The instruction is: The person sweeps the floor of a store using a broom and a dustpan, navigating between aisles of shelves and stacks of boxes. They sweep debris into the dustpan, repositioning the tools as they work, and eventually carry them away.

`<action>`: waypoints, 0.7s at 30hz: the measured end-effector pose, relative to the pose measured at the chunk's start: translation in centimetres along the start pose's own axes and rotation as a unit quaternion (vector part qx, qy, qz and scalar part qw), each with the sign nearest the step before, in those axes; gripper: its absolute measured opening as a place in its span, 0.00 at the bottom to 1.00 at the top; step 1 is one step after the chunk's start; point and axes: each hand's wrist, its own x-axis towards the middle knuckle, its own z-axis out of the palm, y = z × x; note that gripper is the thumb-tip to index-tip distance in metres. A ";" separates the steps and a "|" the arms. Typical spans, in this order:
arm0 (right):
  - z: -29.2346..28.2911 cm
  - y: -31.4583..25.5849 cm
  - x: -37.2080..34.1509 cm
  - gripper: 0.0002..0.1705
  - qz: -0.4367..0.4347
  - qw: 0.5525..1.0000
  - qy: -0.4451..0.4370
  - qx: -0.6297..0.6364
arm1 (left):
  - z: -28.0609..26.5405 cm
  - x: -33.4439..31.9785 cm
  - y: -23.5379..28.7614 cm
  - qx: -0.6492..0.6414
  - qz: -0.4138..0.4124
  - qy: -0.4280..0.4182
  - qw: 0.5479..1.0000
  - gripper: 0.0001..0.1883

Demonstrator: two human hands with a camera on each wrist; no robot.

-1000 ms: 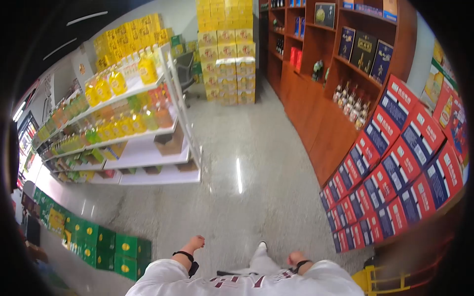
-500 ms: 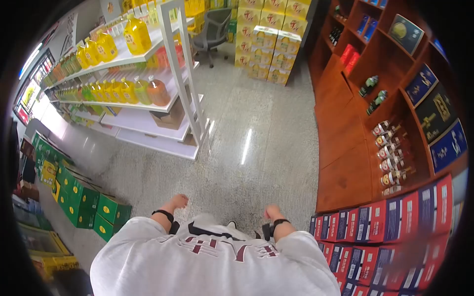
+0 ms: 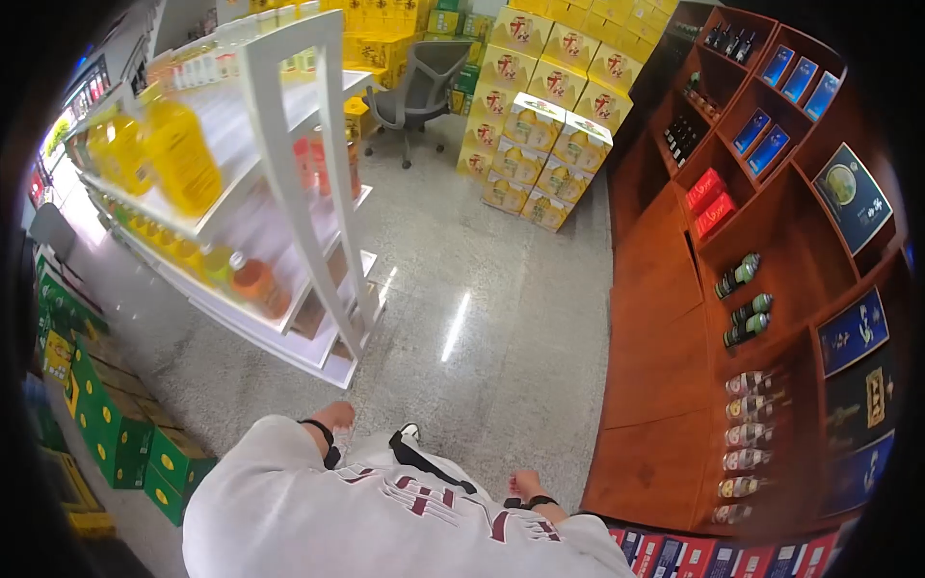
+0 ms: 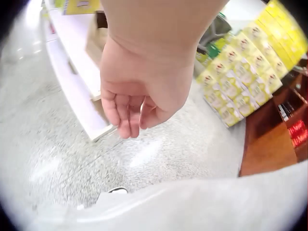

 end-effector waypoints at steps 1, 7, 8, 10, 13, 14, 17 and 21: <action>-0.3 -3.1 -0.3 0.08 -0.021 1.000 0.014 -0.004 | -4.0 1.9 -0.7 -0.134 -0.103 0.049 0.984 0.15; -2.5 -15.7 1.3 0.08 -0.110 0.990 0.041 0.074 | -25.3 10.4 -3.4 -0.353 -0.125 0.361 0.854 0.16; -3.0 -17.7 2.8 0.08 -0.113 0.991 0.031 0.062 | -28.6 11.1 -3.5 -0.368 -0.119 0.427 0.817 0.20; -4.5 -20.2 6.1 0.07 -0.056 0.997 0.051 -0.022 | -34.7 11.7 -3.5 -0.356 -0.123 0.540 0.752 0.25; -6.1 -26.9 9.7 0.05 -0.088 0.978 0.008 -0.188 | -39.7 13.5 -6.1 -0.347 -0.130 0.630 0.682 0.29; -14.7 -23.6 19.1 0.05 -0.090 0.975 -0.006 -0.205 | -41.3 13.2 -7.0 -0.344 -0.151 0.633 0.677 0.29; -13.4 -30.5 35.0 0.13 -0.208 0.846 -0.041 -0.489 | -44.9 12.7 -7.8 -0.381 -0.233 0.633 0.633 0.30; -9.1 -45.5 38.6 0.19 -0.025 0.992 -0.086 -0.086 | -47.7 11.8 -9.9 -0.284 -0.323 0.670 0.605 0.33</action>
